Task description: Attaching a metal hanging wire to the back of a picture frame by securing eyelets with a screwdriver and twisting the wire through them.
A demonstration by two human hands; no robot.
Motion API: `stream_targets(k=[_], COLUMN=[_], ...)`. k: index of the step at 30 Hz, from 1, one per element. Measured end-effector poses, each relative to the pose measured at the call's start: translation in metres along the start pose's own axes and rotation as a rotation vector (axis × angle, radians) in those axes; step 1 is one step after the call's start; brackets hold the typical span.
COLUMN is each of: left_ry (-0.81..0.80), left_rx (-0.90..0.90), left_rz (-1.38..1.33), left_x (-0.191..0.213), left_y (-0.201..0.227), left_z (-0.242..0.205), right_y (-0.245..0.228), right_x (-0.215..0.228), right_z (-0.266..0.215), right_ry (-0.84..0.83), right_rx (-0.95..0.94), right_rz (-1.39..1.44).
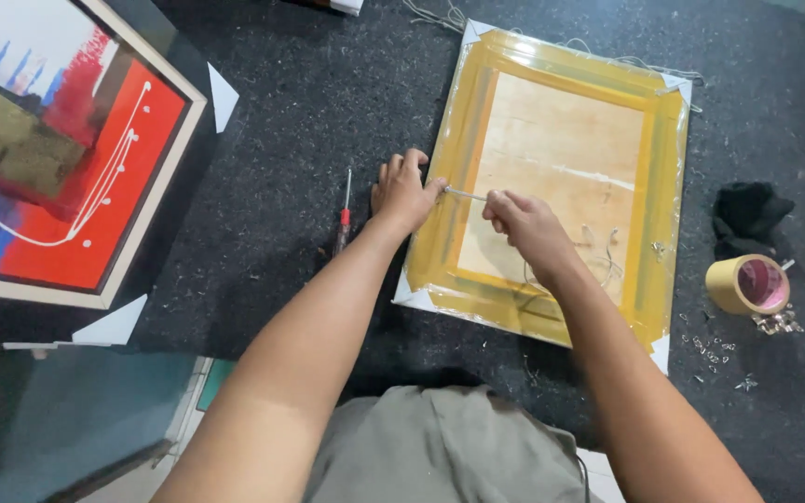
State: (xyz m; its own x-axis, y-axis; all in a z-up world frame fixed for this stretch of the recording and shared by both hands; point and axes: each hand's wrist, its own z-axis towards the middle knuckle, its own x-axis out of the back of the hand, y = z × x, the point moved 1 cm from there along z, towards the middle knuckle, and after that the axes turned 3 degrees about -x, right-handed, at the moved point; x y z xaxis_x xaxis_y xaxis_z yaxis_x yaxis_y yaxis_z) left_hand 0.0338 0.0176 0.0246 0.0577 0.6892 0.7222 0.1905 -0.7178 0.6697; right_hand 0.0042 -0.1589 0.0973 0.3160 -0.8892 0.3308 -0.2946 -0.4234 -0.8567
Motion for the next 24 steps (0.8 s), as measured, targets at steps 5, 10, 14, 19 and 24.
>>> stream_targets(k=[5, 10, 14, 19, 24], left_ry=[0.106, 0.173, 0.138, 0.159, 0.063], left_rx=[-0.193, -0.563, -0.450, -0.435, -0.319], left_rz=[-0.096, -0.038, -0.106, -0.161, -0.130], left_x=[0.004, -0.010, -0.009, -0.019, -0.002], left_y=[0.014, 0.002, -0.002, -0.010, 0.006], left_z=[-0.015, -0.017, 0.002, 0.009, -0.005], right_y=[-0.002, 0.022, 0.011, -0.011, -0.007], right_x=[0.030, 0.065, 0.093, 0.113, 0.141], right_z=[-0.028, -0.033, -0.045, -0.078, -0.091], right_ry=[0.119, 0.241, 0.398, 0.501, 0.643], right_rx=[-0.081, -0.076, -0.134, -0.155, -0.096], right_rz=[0.186, 0.229, 0.471, 0.783, 1.032])
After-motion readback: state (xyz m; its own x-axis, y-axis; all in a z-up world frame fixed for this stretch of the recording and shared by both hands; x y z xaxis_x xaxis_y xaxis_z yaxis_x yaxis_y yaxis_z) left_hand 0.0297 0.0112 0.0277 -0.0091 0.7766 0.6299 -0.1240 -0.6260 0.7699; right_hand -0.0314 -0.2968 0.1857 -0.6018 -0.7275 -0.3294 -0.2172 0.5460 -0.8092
